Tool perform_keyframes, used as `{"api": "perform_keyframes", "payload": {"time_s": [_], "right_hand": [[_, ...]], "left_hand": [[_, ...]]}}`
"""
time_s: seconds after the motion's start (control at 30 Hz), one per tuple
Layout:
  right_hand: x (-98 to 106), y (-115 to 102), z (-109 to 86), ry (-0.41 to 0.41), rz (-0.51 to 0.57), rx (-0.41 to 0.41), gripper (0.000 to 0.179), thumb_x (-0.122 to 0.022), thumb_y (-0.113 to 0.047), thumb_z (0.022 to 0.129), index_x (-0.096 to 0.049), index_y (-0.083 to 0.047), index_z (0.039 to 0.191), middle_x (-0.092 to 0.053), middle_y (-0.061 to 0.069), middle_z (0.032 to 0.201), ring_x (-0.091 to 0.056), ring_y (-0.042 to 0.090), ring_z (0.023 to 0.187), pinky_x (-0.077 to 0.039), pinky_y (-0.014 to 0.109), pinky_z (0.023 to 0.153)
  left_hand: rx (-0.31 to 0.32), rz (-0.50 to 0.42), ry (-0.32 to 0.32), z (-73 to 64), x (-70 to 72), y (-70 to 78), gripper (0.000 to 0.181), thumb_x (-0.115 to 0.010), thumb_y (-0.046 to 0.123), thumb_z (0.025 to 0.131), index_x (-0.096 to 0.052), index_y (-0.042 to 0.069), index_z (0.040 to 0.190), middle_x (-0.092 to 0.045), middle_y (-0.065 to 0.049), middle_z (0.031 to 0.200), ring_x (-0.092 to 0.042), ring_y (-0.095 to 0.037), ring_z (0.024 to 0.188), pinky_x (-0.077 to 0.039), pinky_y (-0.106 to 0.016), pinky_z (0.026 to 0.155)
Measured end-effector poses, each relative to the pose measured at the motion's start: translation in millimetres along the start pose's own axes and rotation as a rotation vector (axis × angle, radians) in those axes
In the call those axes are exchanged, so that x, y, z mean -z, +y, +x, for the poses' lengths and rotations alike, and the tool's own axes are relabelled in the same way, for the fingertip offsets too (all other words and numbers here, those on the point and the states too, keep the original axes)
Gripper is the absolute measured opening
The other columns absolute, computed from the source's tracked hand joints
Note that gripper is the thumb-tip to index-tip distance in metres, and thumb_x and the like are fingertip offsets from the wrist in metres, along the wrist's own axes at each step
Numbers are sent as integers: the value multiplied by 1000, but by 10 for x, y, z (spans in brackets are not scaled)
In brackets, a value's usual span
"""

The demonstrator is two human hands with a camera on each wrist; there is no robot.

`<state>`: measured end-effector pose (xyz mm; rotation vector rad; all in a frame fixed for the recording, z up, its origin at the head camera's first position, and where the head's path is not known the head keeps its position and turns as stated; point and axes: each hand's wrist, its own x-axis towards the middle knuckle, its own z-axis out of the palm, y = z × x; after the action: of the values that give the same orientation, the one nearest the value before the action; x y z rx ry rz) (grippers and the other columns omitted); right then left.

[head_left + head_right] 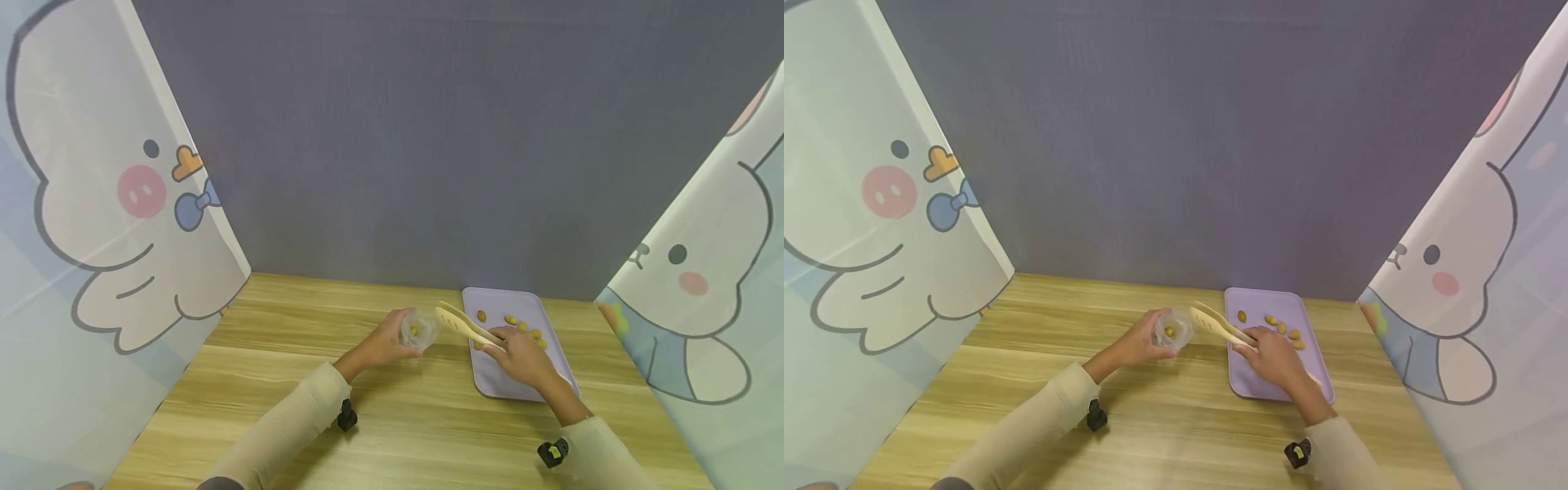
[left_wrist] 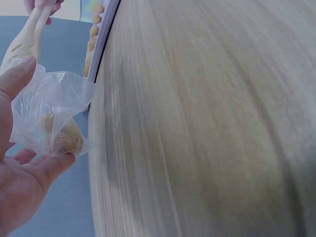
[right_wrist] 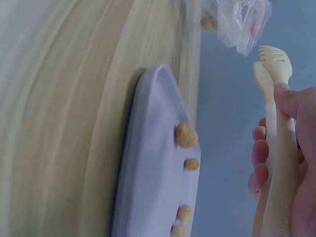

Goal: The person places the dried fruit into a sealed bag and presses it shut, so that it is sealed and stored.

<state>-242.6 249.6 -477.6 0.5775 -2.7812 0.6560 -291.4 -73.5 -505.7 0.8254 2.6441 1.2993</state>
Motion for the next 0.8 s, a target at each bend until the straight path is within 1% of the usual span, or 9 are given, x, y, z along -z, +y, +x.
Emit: {"api": "perform_keyframes", "payload": {"time_s": [0.13,0.23,0.37,0.43,0.53,0.6,0.7,0.73,0.8], "right_hand": [[7,117,-93,-36,-15,-47,34,-74,-24,94,-72,-2,120,-75,8,100,-57,13,75,-46,34,63],[12,215,-164,-38,-43,-77,35,-75,-24,93,-72,-1,120,-76,10,100,-61,15,76,-49,37,65],[18,346,-254,-16,-70,-78,36,-76,-23,92,-72,2,117,-76,12,99,-67,22,82,-52,43,69],[18,406,-295,-15,-78,-83,37,-76,-24,91,-72,3,116,-74,11,96,-65,21,79,-51,42,68],[17,482,-354,-18,-88,-92,38,-77,-25,91,-72,4,115,-74,11,95,-63,20,78,-51,42,68],[17,524,-388,-20,-94,-98,39,-76,-25,91,-72,5,115,-74,13,96,-65,23,80,-53,45,70],[14,572,-431,-14,-115,-86,40,-76,-25,90,-71,6,115,-74,18,103,-70,31,87,-55,52,76],[12,585,-443,-16,-127,-81,41,-76,-25,91,-71,6,115,-74,19,103,-70,31,88,-55,52,76],[0,616,-465,-25,-140,-87,40,-76,-26,90,-71,6,115,-74,16,100,-68,27,83,-55,49,72]], "left_hand": [[7,13,-3,-20,-18,-5,98,-88,28,81,-32,4,157,-44,-17,152,-52,-29,126,-46,-50,107],[7,11,-9,-33,-21,-8,98,-88,27,81,-31,3,157,-43,-18,152,-52,-29,126,-46,-50,106],[5,5,-11,-45,-8,-9,98,-87,26,81,-31,3,158,-42,-18,152,-52,-29,125,-46,-50,105],[3,14,-10,-46,-2,-11,98,-88,28,81,-31,3,158,-42,-18,152,-52,-29,125,-47,-50,106],[0,24,-14,-38,-1,-20,98,-87,29,82,-31,3,157,-43,-18,152,-52,-30,126,-46,-49,107],[-2,34,-16,-34,-1,-25,98,-87,29,82,-31,3,157,-43,-18,152,-52,-30,127,-46,-49,107],[-8,44,-11,-31,0,-35,98,-87,29,81,-31,3,157,-43,-19,152,-52,-30,128,-46,-50,107],[-10,47,-9,-31,-1,-39,98,-88,29,81,-32,3,157,-43,-19,152,-52,-30,128,-47,-50,106],[-9,48,-7,-35,-4,-46,97,-88,28,81,-32,3,157,-43,-19,152,-51,-30,128,-46,-50,107]]}}
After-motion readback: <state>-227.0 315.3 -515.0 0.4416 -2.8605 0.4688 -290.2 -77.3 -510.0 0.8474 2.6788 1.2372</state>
